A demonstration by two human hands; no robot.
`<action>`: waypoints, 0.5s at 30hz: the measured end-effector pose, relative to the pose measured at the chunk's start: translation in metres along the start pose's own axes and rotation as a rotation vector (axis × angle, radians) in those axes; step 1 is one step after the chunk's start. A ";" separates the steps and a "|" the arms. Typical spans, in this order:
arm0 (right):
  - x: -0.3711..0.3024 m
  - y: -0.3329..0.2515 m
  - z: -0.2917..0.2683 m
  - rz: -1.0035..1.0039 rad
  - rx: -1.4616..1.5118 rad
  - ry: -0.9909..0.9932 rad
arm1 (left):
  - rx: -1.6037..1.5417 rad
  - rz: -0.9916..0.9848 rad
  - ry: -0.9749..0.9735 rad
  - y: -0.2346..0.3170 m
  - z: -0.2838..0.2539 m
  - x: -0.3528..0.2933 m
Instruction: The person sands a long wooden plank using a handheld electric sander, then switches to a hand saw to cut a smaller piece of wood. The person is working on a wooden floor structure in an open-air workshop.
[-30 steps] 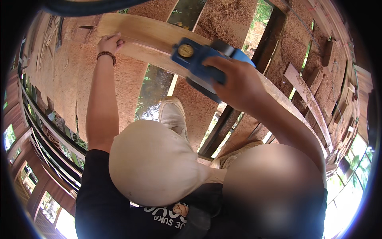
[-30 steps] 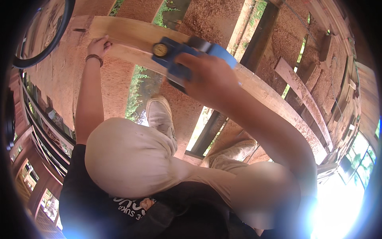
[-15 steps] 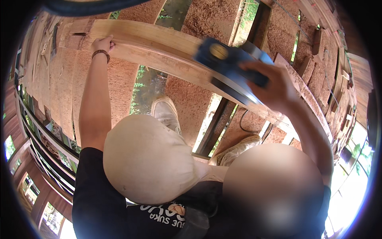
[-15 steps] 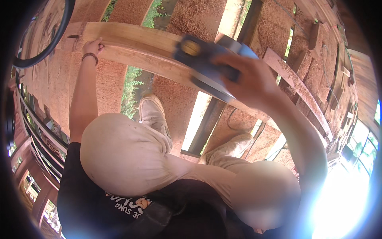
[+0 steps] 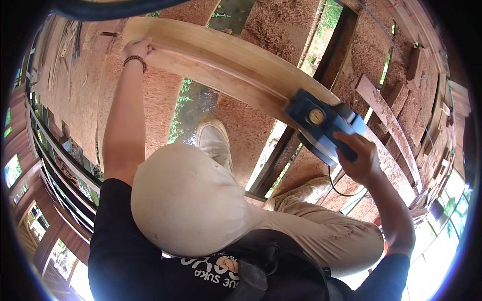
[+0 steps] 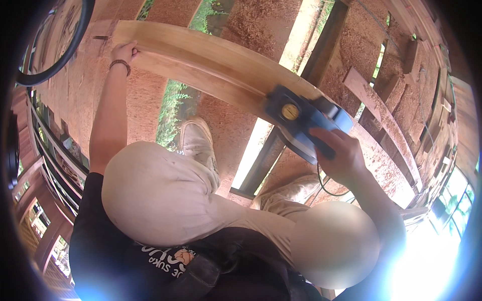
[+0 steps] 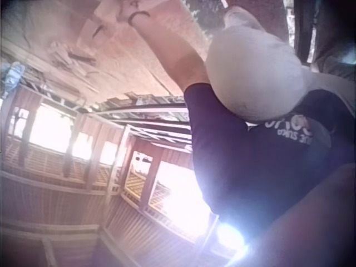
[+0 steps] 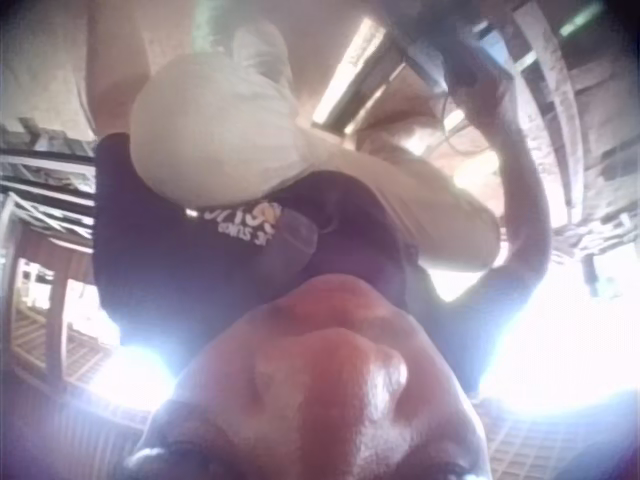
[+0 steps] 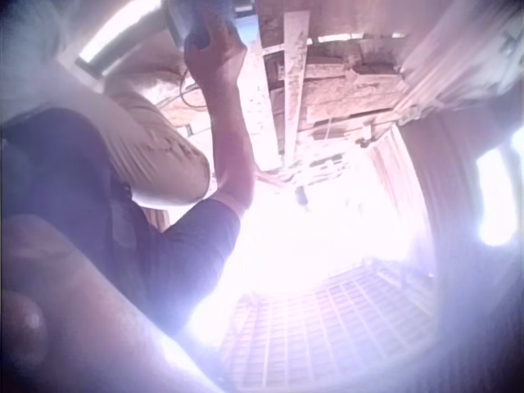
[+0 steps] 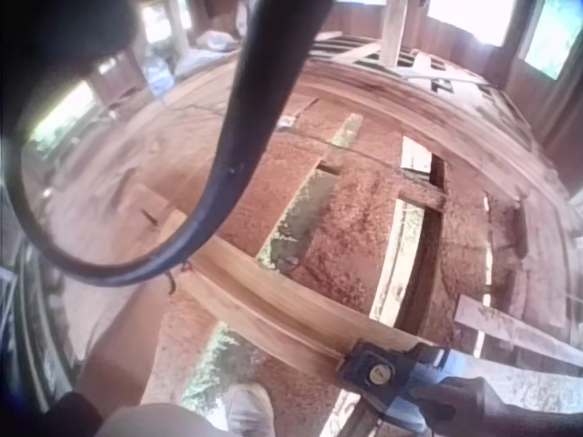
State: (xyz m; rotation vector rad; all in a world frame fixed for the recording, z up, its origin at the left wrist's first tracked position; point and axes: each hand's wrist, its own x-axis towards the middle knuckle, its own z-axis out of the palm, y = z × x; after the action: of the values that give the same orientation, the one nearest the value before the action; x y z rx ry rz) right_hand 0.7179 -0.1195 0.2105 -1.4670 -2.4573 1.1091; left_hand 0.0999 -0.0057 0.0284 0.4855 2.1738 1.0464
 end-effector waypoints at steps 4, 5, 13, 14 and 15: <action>0.080 -0.044 0.025 -0.196 0.062 0.028 | -0.005 0.005 -0.011 -0.002 -0.010 -0.001; 0.098 -0.055 0.032 -0.220 0.049 0.047 | -0.029 0.008 -0.025 -0.003 -0.005 -0.002; 0.225 -0.166 0.060 -0.137 0.012 -0.070 | -0.024 -0.006 -0.174 -0.011 -0.016 0.029; 0.231 -0.163 0.059 -0.154 0.028 -0.048 | -0.039 -0.012 -0.175 -0.012 -0.014 0.033; 0.231 -0.156 0.058 -0.163 0.042 -0.031 | -0.052 -0.024 -0.184 -0.015 -0.009 0.029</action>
State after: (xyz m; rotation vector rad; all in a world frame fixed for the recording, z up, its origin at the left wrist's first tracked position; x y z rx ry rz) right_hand 0.4536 -0.0125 0.1969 -1.2216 -2.5050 1.1515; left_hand 0.0723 -0.0032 0.0094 0.5097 1.9814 1.0016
